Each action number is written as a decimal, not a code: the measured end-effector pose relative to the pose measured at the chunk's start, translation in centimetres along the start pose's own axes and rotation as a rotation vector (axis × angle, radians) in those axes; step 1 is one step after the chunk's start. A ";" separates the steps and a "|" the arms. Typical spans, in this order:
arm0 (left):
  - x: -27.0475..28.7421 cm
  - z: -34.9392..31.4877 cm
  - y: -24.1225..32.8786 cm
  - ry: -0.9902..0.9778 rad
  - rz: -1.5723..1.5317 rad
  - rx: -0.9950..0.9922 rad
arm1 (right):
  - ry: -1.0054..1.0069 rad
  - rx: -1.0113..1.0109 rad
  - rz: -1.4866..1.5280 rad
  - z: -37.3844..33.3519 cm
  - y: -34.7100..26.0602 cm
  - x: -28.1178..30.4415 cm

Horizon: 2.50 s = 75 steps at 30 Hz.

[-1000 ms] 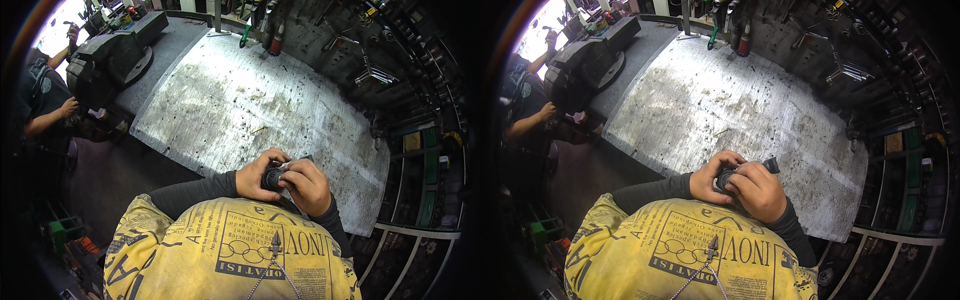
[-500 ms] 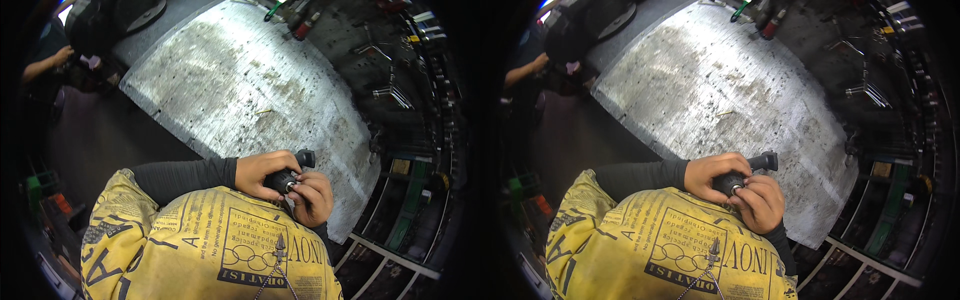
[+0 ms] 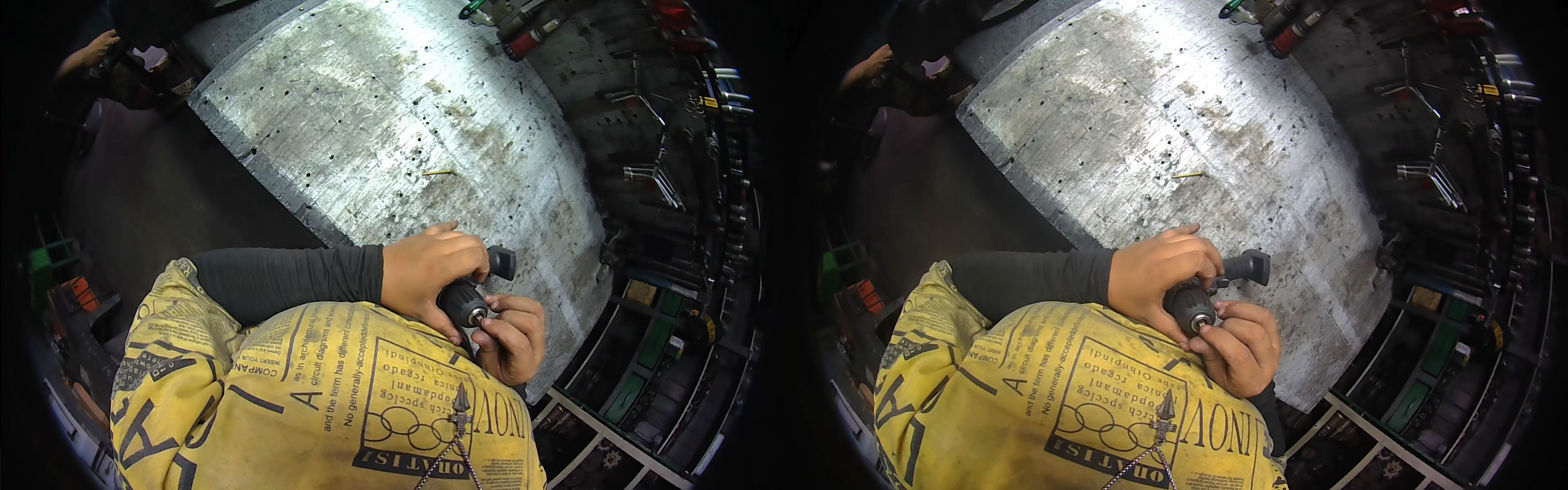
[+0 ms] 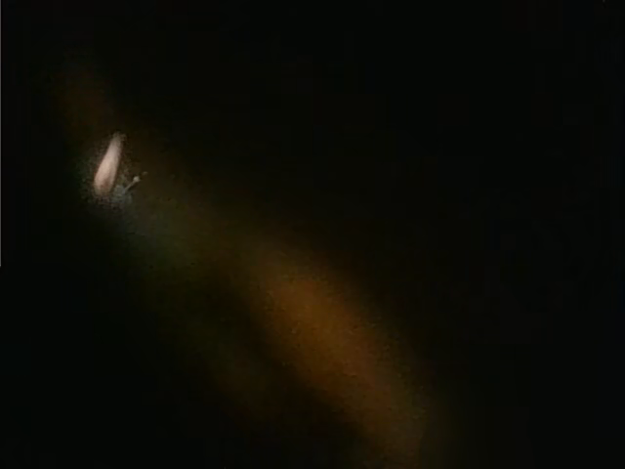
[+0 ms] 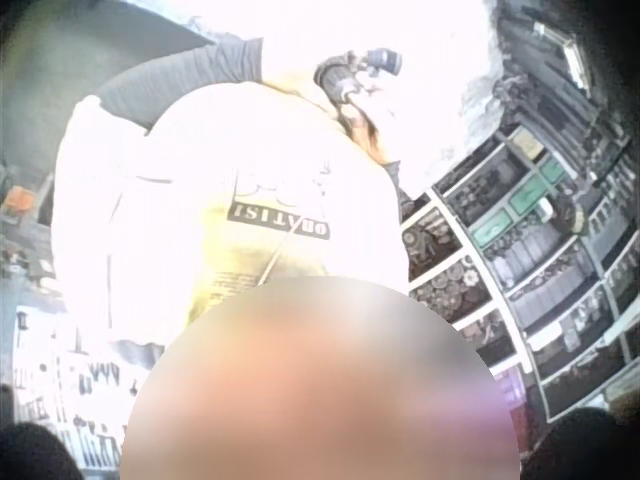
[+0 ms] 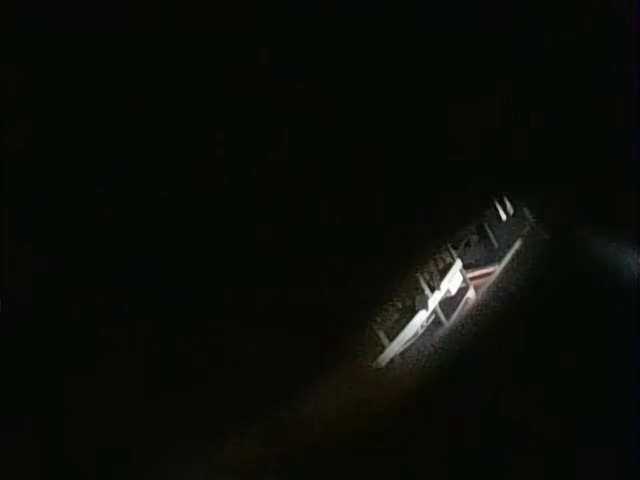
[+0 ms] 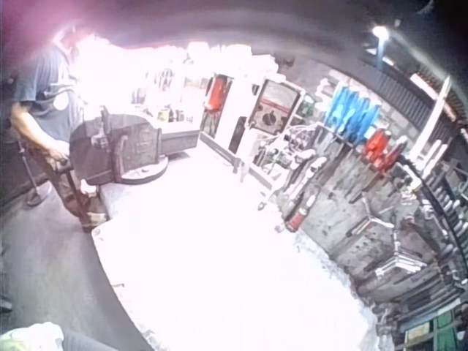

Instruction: The person assembles a cordless power drill by inserting the battery pack, attaching a drill bit into the chuck, and tightening it. The person then places the assembled drill on a wall-mounted tool rack.

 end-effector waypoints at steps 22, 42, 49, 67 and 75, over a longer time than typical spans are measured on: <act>1.2 -0.5 0.3 0.002 0.042 -0.128 | -0.033 0.016 -0.016 0.6 0.3 0.3; 1.4 -0.4 0.5 -0.013 0.037 -0.279 | -0.058 -0.006 -0.069 1.0 0.2 0.4; 1.2 -0.3 0.0 0.042 -0.070 -0.228 | -0.050 -0.017 -0.046 1.0 0.4 0.2; 1.1 -0.3 -0.1 0.053 -0.142 -0.249 | -0.085 0.023 -0.070 1.6 0.3 0.3; 1.2 -0.2 0.0 0.021 -0.085 -0.270 | -0.057 0.028 -0.091 1.7 0.2 0.3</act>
Point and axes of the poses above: each hand's wrist, its own z-axis towards the middle knuckle, its own x-axis out of the back of the hand, y = z × x, the point moved 5 cm from there along z, towards the middle knuckle, and after that the axes turned 9 degrees about -y, right-handed, at the moved point
